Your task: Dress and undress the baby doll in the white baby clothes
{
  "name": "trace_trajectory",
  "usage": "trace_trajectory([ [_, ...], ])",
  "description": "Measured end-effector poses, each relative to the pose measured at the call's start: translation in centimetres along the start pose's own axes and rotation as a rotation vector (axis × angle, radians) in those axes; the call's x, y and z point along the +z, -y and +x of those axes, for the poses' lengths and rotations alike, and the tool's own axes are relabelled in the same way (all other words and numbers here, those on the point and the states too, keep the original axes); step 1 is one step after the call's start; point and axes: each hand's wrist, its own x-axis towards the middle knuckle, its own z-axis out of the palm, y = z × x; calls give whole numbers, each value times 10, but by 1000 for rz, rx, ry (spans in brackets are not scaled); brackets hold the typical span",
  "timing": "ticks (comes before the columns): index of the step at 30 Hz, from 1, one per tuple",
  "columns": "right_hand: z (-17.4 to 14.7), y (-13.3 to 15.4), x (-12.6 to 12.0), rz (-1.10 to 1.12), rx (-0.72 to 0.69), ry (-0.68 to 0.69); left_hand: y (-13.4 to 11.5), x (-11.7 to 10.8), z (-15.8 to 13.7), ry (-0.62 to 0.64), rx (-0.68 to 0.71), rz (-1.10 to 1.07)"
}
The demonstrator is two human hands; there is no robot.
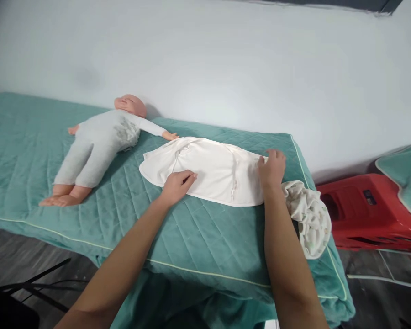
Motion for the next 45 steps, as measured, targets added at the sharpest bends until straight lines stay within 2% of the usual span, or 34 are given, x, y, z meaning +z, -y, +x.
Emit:
trace_trajectory([
  [2, -12, 23, 2, 150, -163, 55, 0, -1, 0, -6, 1, -9],
  [5, -41, 66, 9, 304, -378, 250, -1, 0, 0, -13, 7, -24],
  [8, -71, 102, 17, 189, -436, 500, -3, 2, -1, -67, 11, -33],
  [11, -88, 117, 23, -26, -430, 634, 1, -4, -2, -237, -27, -35],
  [13, -91, 117, 25, -107, -447, 653, 17, -17, -2, -402, -79, 11],
  [15, -92, 115, 25, -148, -460, 645, 43, -36, -1, -555, -168, 109],
  [17, -91, 113, 24, -175, -469, 636, 75, -56, 1, -631, -304, 196],
  [20, -90, 115, 21, -197, -449, 676, 113, -76, 5, -531, -518, 213],
  [22, -85, 124, 21, -199, -400, 728, 124, -79, 8, -434, -574, 220],
  [25, -71, 148, 30, -164, -392, 778, 127, -76, 13, -389, -546, 237],
  [29, -47, 190, 60, -120, -441, 796, 129, -76, 25, -399, -461, 106],
  [32, -39, 210, 85, -104, -415, 725, 137, -83, 41, -500, -434, -23],
  [35, -42, 214, 99, -77, -414, 626, 149, -89, 60, -633, -436, -15],
  [37, -46, 211, 102, -67, -417, 591, 156, -91, 74, -661, -429, 25],
  [41, -48, 209, 102, -97, -440, 594, 165, -91, 96, -615, -369, 176],
  [45, -52, 214, 98, -132, -513, 664, 157, -92, 100, -549, -344, 313],
])
